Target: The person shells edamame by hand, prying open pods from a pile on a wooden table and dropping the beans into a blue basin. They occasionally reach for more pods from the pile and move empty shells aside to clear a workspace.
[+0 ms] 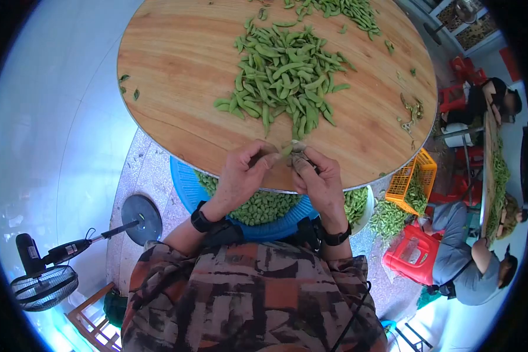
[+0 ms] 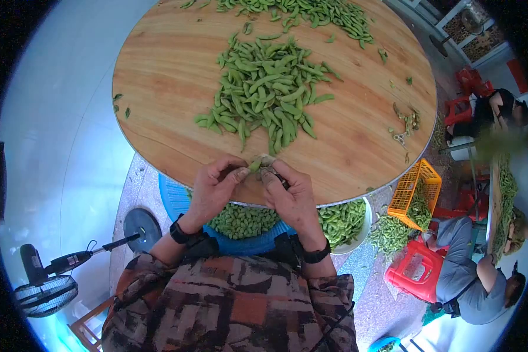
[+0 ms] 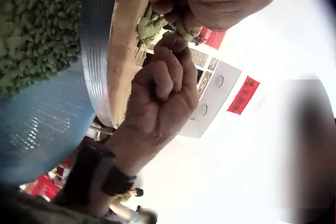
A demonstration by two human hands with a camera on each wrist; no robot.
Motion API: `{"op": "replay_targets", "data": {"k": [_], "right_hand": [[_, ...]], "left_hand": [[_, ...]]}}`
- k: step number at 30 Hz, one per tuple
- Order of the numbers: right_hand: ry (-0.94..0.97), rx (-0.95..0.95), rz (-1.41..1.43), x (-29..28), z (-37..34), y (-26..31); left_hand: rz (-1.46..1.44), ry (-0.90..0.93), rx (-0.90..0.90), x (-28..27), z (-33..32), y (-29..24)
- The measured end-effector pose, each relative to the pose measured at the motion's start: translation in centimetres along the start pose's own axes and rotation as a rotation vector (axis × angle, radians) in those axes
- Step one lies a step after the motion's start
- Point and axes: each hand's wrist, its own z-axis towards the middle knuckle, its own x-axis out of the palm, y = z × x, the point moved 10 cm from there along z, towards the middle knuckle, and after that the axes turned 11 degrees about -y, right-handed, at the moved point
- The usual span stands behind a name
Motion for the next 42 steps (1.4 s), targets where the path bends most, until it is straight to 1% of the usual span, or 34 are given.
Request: {"op": "replay_targets", "data": {"k": [1,2,4,6,7,8,10,11,12,13,15,16,17,18,19,20,21,22,23,24,25,26,28,30,31,32,33,34,35,36,37,40,41,42], "right_hand": [[-0.004,0.0,-0.001,-0.1,0.1,-0.1],[0.001,-0.014,-0.02,-0.2,0.1,-0.2],[0.006,-0.027,-0.038,-0.4,0.1,-0.1],[0.053,-0.012,0.004,-0.2,-0.1,-0.1],[0.053,-0.011,0.005,-0.2,-0.1,-0.1],[0.023,-0.033,-0.025,-0.4,-0.1,0.1],[-0.009,-0.054,-0.054,-1.0,0.0,0.2],[0.065,0.005,0.059,-0.9,0.2,-0.4],[0.14,0.064,0.173,-0.6,0.2,-0.9],[0.14,0.066,0.174,-0.8,0.3,-1.1],[0.224,0.167,0.413,-0.1,0.2,-1.5],[0.225,0.168,0.413,-0.1,0.3,-1.5],[0.181,0.125,0.304,-0.5,0.4,-1.4],[0.135,0.083,0.195,-0.8,0.4,-1.3],[0.133,0.085,0.196,-0.6,0.2,-1.2],[0.048,-0.118,-0.099,-1.0,0.2,0.2],[-0.037,-0.319,-0.396,-1.0,-0.2,1.7],[-0.034,-0.317,-0.396,-0.7,-0.5,1.8],[-0.064,-0.408,-0.459,-0.5,-0.9,2.7],[-0.097,-0.5,-0.52,-0.3,-1.3,3.5],[-0.095,-0.5,-0.52,-0.2,-1.3,3.5],[-0.106,-0.505,-0.492,-0.3,-1.2,3.6],[-0.114,-0.509,-0.465,-0.2,-1.3,3.8],[-0.128,-0.561,-0.627,0.3,-1.6,4.0],[-0.124,-0.56,-0.626,0.8,-1.8,3.9],[-0.176,-0.653,-0.692,1.5,-2.5,4.4],[-0.231,-0.747,-0.757,2.0,-3.2,4.9],[-0.23,-0.748,-0.757,2.4,-3.3,4.6],[-0.239,-0.776,-0.789,2.7,-3.6,4.4],[-0.248,-0.805,-0.822,2.9,-3.7,4.4],[-0.245,-0.806,-0.824,3.0,-3.7,4.5],[-0.243,-0.785,-0.709,2.4,-3.3,4.9],[-0.218,-0.704,-0.644,1.6,-2.7,4.6],[-0.193,-0.626,-0.579,0.6,-2.2,4.4]], "left_hand": [[0.036,-0.052,0.074,-0.3,-0.1,-0.7],[0.034,-0.049,0.073,-0.2,0.0,-0.3],[0.325,-0.175,0.516,-0.5,-0.9,-3.3],[0.366,-0.182,0.569,-0.2,-1.3,-4.1],[0.407,-0.191,0.622,0.0,-1.6,-4.8],[0.408,-0.189,0.621,0.0,-1.7,-4.6],[0.179,-0.076,0.341,0.1,-0.8,-1.6],[0.179,-0.075,0.339,-0.1,-0.7,-1.3],[-0.314,0.082,-0.069,0.7,-0.3,1.9],[-0.8,0.235,-0.486,2.8,-1.4,4.0],[-0.859,0.28,-0.52,3.6,-1.6,4.1],[-0.918,0.326,-0.553,4.3,-2.0,3.9],[-0.918,0.325,-0.555,4.6,-2.1,3.7],[-0.747,0.269,-0.414,4.1,-1.7,2.9],[-0.575,0.215,-0.273,3.5,-1.3,2.2],[-0.574,0.216,-0.276,3.7,-1.3,2.3],[-0.378,0.156,-0.154,3.0,-1.0,2.1],[-0.182,0.094,-0.033,2.3,-0.7,1.6],[-0.182,0.091,-0.035,2.1,-0.7,1.5],[-0.087,0.075,-0.056,1.6,-0.7,1.4],[0.008,0.059,-0.076,1.1,-0.6,1.4],[0.007,0.058,-0.077,0.8,-0.4,1.1],[-0.114,0.135,-0.2,1.2,-0.5,1.4],[-0.102,0.173,-0.221,1.1,-0.4,1.8],[-0.089,0.212,-0.242,1.3,-0.6,2.1],[-0.089,0.207,-0.244,1.4,-0.7,2.3],[-0.218,0.218,-0.283,2.0,-0.9,2.4],[-0.346,0.229,-0.32,2.6,-1.1,2.4],[-0.347,0.23,-0.319,3.1,-1.4,2.3],[-0.399,0.133,-0.362,2.8,-1.7,2.6],[-0.451,0.035,-0.406,2.2,-1.9,3.0],[-0.551,0.042,-0.437,2.4,-2.0,3.7],[-0.552,0.041,-0.437,2.0,-1.8,3.8],[-0.373,0.196,-0.364,2.3,-1.7,3.3]]}}
